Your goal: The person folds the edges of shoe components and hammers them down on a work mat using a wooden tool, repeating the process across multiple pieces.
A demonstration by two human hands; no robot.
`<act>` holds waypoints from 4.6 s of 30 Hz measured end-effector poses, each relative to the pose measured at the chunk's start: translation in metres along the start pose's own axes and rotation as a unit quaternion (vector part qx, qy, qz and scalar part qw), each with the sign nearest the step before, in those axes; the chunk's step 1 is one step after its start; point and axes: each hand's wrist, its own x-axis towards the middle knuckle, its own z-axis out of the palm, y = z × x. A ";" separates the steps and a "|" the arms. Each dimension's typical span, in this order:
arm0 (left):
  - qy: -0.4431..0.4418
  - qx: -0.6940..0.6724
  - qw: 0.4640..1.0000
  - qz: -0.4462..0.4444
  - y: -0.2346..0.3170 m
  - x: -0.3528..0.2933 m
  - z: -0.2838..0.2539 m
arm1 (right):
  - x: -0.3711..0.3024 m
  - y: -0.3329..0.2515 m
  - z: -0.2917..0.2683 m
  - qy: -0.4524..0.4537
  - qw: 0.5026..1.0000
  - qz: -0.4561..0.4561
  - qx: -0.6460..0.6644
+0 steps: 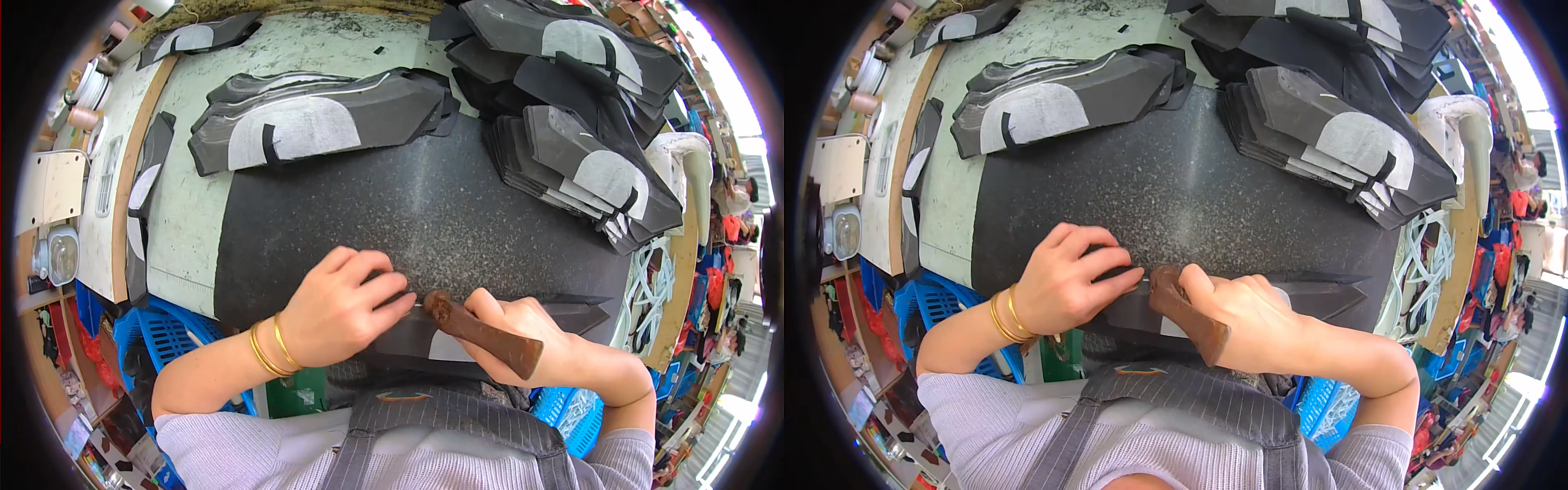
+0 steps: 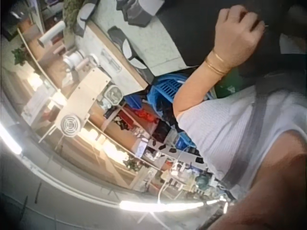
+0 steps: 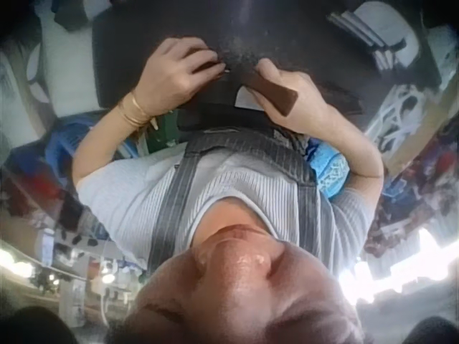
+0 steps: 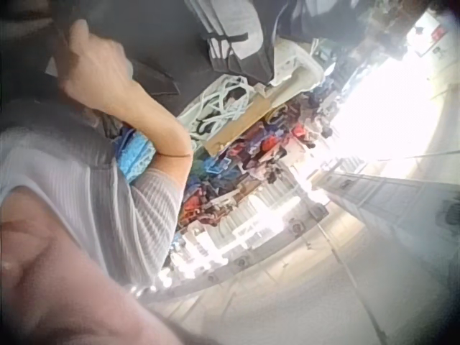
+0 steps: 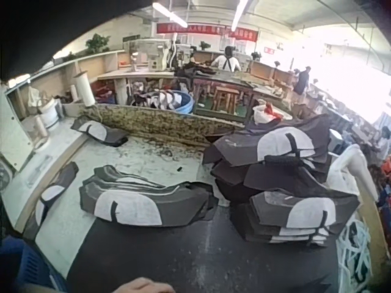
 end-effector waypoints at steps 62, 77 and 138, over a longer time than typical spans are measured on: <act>0.070 0.002 0.994 0.085 -0.010 0.240 0.092 | -0.207 0.071 0.041 0.576 0.568 0.287 0.513; 0.274 0.157 0.934 -0.165 -0.041 0.012 -0.013 | -0.180 0.051 0.019 0.473 0.737 0.277 0.395; -0.111 -0.182 0.976 -0.040 0.043 0.088 0.064 | -0.138 0.004 -0.005 0.124 0.979 0.156 -0.031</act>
